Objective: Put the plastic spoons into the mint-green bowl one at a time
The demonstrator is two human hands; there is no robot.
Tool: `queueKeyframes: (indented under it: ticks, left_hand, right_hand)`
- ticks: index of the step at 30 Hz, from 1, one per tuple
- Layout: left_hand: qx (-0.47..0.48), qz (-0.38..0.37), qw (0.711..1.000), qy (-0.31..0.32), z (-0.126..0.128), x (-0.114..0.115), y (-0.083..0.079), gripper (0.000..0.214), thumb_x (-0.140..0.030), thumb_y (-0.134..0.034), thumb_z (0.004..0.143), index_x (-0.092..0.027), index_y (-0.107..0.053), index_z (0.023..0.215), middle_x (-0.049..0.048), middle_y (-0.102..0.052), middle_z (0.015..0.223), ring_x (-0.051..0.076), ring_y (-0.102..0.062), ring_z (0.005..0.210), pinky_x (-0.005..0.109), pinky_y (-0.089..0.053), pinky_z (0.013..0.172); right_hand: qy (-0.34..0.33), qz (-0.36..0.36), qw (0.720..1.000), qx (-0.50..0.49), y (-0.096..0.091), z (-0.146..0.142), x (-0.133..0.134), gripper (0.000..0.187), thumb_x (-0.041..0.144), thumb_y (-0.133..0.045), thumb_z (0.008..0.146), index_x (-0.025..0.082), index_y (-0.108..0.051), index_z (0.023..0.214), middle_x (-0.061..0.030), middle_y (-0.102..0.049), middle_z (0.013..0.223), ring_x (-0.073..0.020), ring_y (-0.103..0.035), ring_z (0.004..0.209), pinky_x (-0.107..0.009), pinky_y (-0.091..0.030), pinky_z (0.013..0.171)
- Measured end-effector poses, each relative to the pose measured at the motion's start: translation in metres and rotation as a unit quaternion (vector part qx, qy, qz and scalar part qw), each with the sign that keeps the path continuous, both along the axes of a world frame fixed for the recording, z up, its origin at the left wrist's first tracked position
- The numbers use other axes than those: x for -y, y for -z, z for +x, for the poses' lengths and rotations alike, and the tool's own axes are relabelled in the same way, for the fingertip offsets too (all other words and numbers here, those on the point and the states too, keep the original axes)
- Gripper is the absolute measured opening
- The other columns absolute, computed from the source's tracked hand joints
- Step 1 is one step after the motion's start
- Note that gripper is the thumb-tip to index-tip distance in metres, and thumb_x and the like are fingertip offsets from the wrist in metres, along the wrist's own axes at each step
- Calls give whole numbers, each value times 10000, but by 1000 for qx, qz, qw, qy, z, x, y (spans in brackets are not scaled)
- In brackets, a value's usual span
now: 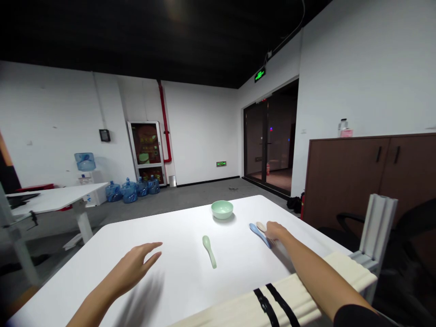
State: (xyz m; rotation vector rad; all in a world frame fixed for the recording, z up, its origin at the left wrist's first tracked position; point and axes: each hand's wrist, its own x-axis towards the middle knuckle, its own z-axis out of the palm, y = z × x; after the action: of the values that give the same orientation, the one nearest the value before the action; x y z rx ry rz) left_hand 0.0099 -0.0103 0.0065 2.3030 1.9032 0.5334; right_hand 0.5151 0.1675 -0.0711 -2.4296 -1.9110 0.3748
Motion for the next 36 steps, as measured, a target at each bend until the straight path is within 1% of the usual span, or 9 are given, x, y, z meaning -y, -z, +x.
queueKeyframes:
  ticks: [4,6,10,13,19,24,29,33,36]
  left_hand:
    - [1,6,1000,-2,0,1,-1,538,-574,-352,911,-273,-598,1284,53,-622,1326,280,-559,1235,405,-455,997]
    - [2,9,1000,0,0,1,-1,539,-576,-354,911,-272,-599,1283,55,-625,1323,281,-563,1232,402,-457,994]
    - [-1,4,1000,0,2,0,-1,541,-569,-348,915,-267,-590,1293,55,-620,1329,279,-556,1238,403,-451,1000]
    - [1,3,1000,0,3,0,-1,541,-571,-347,915,-270,-588,1295,54,-619,1329,280,-555,1237,407,-451,999]
    - [3,4,1000,3,5,1,-2,555,-580,-344,913,-263,-590,1296,64,-621,1325,287,-564,1225,413,-457,991]
    - [5,13,1000,3,3,-1,1,552,-587,-351,906,-274,-600,1286,55,-630,1314,283,-571,1219,402,-465,985]
    - [5,16,1000,6,2,-2,2,554,-584,-356,904,-266,-601,1286,61,-629,1315,284,-569,1221,404,-458,995]
    - [2,12,1000,4,2,-1,1,550,-579,-351,907,-268,-599,1286,56,-628,1317,283,-566,1226,410,-454,1000]
    - [5,14,1000,2,2,0,0,552,-585,-353,905,-271,-600,1285,55,-629,1315,284,-573,1217,405,-463,986]
  right_hand:
    - [2,7,1000,2,-1,0,1,376,309,-653,748,72,-663,1040,-224,-667,1056,-266,-669,800,-324,-452,630]
    - [1,16,1000,8,-2,1,0,390,346,-649,760,82,-664,1047,-222,-665,1074,-273,-668,852,-322,-455,658]
    - [-5,63,998,14,-5,-1,-2,431,445,-604,803,96,-666,1050,-213,-657,1101,-283,-645,976,-321,-451,736]
    - [-19,84,996,18,-7,-8,-3,434,471,-547,841,107,-666,1045,-204,-654,1111,-293,-636,1005,-327,-447,753]
    - [-58,69,995,35,-5,-23,-5,325,365,-585,815,124,-676,1013,-181,-659,1118,-307,-638,1011,-327,-447,741]
    - [-23,91,995,28,-5,-14,-5,395,446,-570,840,121,-670,1043,-213,-649,1134,-294,-636,1021,-334,-453,771]
    - [-20,81,995,49,-2,-4,-5,414,454,-549,844,115,-662,1053,-215,-648,1133,-307,-643,995,-341,-454,733]
    - [-28,86,995,32,-3,-9,-5,430,476,-502,862,110,-675,1008,-212,-663,1063,-305,-650,959,-332,-440,700]
    - [-33,90,995,24,-4,-16,-5,365,422,-568,817,121,-680,991,-195,-666,1048,-288,-654,949,-309,-425,687]
